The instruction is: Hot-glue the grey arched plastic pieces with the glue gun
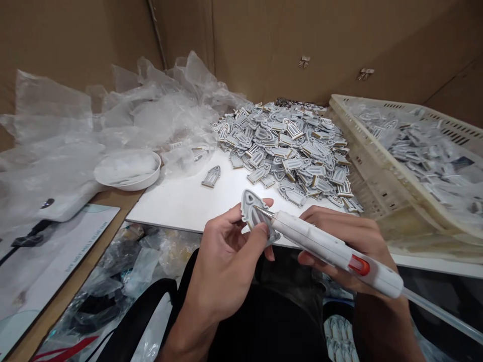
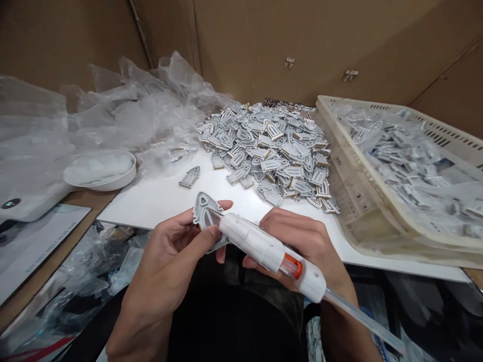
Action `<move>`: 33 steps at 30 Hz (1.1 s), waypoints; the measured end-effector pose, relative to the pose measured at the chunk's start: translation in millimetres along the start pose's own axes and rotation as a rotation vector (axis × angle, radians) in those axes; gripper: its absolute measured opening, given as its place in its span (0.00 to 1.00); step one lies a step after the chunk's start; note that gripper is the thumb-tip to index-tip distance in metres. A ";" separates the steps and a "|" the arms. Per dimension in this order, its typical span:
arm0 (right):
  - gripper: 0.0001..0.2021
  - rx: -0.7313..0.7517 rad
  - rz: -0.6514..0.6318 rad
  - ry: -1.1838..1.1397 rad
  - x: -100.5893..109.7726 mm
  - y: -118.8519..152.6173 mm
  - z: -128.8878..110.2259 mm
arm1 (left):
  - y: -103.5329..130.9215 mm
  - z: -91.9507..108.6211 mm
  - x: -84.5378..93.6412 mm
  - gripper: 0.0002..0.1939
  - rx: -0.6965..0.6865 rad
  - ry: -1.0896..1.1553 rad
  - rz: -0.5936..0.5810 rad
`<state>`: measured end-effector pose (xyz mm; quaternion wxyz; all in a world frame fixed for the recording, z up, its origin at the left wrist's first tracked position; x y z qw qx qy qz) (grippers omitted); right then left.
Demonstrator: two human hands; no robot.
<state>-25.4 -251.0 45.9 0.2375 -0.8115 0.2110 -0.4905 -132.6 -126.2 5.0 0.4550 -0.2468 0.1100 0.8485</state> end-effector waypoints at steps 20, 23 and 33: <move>0.14 -0.030 0.012 0.040 -2.4 4.5 -0.3 | 1.4 1.1 -4.3 0.14 -0.029 0.002 0.038; 0.15 -0.038 0.012 0.047 -3.6 6.4 -0.1 | 1.6 0.4 -3.3 0.14 -0.036 0.005 0.049; 0.15 -0.048 0.006 0.050 -4.2 9.5 3.2 | 3.0 2.1 -3.5 0.14 -0.032 -0.010 0.052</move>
Point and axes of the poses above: each hand's wrist, its own y-axis away from the middle knuckle, its own x-axis out of the back of the hand, z = x × y, the point moved 7 cm from there along -y, towards the middle knuckle, and after that the axes turned 15 degrees about y, right-handed, at the moved point
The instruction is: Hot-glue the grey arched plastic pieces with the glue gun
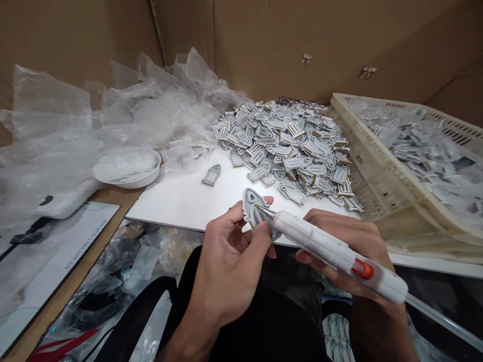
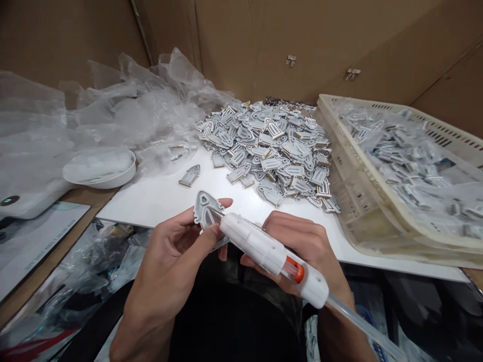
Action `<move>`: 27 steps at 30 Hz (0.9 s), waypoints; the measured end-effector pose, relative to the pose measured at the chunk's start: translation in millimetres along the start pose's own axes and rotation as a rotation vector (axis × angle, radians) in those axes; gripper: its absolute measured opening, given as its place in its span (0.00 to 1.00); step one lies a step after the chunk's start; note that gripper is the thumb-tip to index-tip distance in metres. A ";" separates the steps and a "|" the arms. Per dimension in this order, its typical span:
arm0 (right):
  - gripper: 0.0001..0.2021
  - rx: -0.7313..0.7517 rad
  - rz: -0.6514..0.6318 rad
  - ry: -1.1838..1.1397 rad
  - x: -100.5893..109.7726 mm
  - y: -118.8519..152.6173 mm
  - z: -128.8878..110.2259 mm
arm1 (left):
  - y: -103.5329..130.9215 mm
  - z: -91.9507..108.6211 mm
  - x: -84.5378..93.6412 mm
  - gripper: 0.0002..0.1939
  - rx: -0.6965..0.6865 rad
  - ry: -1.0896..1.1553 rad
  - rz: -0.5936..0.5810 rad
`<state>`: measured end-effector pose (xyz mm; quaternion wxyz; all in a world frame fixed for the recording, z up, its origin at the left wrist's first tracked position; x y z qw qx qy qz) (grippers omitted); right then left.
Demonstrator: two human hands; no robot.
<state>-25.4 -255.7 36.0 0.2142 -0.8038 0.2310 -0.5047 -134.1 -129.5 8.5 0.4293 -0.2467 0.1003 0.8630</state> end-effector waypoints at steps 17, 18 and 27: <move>0.09 -0.043 -0.065 0.052 7.1 -3.4 -5.1 | -1.0 0.0 0.5 0.09 -0.006 -0.086 0.016; 0.08 -0.054 -0.078 0.054 7.7 -2.6 -5.6 | -0.7 -0.5 2.0 0.09 -0.006 -0.109 0.016; 0.32 -0.064 -0.159 0.224 22.5 -9.5 -13.1 | -2.1 -0.9 5.3 0.10 -0.020 -0.191 -0.004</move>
Point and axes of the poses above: each hand's wrist, its own y-axis away from the middle knuckle, its own x-axis out of the back of the hand, z = x × y, the point moved 7 cm from there along -y, towards the middle knuckle, and after that the axes turned 15 degrees about y, right-handed, at the moved point
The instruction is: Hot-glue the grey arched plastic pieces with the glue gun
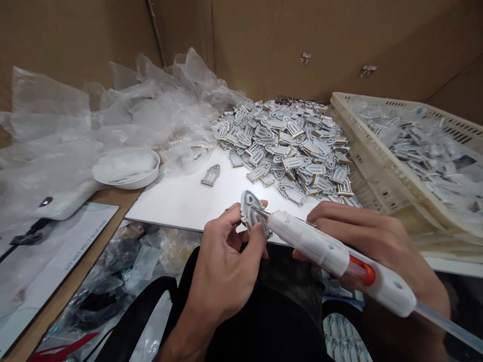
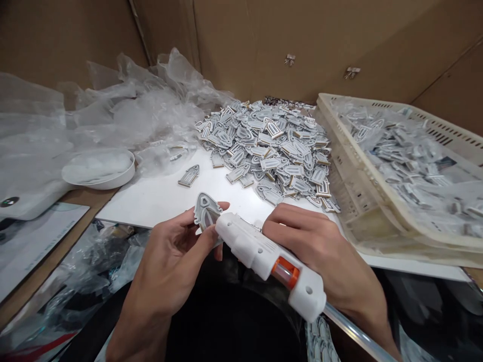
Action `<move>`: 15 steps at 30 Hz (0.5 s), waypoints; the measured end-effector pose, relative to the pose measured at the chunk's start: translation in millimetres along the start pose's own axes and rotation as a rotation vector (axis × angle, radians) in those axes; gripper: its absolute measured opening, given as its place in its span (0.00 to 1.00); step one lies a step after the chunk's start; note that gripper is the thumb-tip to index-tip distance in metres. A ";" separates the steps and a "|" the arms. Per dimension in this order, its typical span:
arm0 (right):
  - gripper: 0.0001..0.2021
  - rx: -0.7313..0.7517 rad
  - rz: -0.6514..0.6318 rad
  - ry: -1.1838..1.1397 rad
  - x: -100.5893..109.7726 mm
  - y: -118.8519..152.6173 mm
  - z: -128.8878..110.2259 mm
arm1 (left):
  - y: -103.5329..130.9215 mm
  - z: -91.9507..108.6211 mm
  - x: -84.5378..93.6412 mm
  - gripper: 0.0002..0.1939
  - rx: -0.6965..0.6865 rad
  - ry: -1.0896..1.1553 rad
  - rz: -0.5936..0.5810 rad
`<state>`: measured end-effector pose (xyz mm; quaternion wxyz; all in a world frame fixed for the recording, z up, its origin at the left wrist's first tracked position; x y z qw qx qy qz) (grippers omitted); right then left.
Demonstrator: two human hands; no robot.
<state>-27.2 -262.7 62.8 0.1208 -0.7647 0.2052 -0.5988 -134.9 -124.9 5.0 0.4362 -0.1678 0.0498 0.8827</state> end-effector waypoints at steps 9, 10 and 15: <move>0.16 0.145 -0.019 0.201 -6.8 -1.2 -2.3 | -0.1 -8.1 7.0 0.12 0.056 -0.023 0.004; 0.15 0.158 0.001 0.215 -8.2 -0.1 -3.2 | -0.3 -9.5 7.8 0.13 0.065 -0.014 0.002; 0.12 0.198 0.040 0.269 -16.0 3.1 -4.9 | -1.5 -10.9 8.3 0.13 0.077 0.039 -0.017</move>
Point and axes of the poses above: each hand's wrist, its own y-axis away from the middle knuckle, its own x-axis out of the back of the hand, z = x × y, the point moved 7 cm from there along -y, towards the middle knuckle, and after that the axes turned 15 degrees about y, right-handed, at the moved point
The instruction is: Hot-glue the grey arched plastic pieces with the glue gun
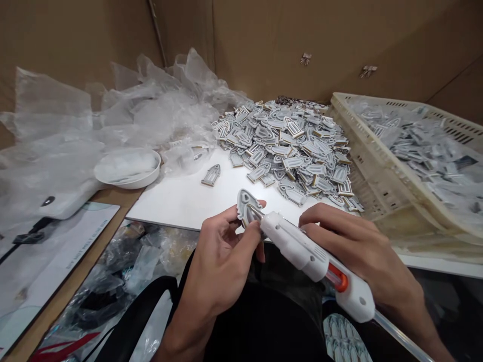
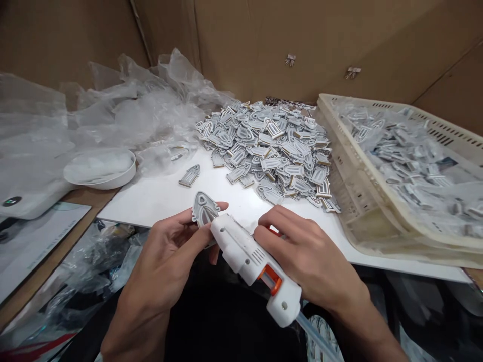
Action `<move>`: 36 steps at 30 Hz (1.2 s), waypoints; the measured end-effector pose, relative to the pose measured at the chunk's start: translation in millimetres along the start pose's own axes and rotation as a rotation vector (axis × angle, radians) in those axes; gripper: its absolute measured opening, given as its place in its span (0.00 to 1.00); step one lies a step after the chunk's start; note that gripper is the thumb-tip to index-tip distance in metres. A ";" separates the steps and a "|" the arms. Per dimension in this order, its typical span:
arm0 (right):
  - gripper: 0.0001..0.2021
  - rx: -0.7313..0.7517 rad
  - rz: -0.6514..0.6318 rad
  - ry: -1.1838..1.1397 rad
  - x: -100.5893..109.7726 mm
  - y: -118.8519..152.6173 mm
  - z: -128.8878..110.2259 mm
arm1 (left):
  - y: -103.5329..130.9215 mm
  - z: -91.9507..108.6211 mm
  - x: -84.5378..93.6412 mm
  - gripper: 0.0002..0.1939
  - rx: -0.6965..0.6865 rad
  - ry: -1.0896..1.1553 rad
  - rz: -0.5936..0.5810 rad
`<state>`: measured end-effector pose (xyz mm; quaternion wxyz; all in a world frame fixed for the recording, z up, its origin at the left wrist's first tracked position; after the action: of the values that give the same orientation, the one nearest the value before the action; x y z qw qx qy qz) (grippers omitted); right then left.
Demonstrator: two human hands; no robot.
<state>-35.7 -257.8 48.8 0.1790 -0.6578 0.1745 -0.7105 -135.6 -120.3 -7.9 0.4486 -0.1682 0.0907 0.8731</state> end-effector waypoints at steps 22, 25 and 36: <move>0.09 -0.111 0.548 0.049 1.5 18.8 0.7 | -4.2 -5.7 -8.4 0.11 -0.035 0.228 -0.029; 0.02 -0.299 0.584 -0.056 -6.8 18.3 17.1 | -13.1 -12.3 -0.4 0.15 -0.034 0.335 0.051; 0.16 -0.837 0.309 -0.780 -60.4 8.3 30.2 | -22.3 -19.6 6.1 0.22 -0.052 0.359 0.185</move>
<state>-1.1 -236.2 -5.6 0.0565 -0.8520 0.4548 -0.2530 -116.6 -108.9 -28.6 0.3388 -0.3235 0.1616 0.8686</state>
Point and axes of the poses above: each hand's wrist, its own y-axis away from the middle knuckle, its own x-axis out of the back of the hand, z = x × y, the point moved 7 cm from there along -y, towards the middle knuckle, and after that the axes turned 15 degrees about y, right-handed, at the moved point
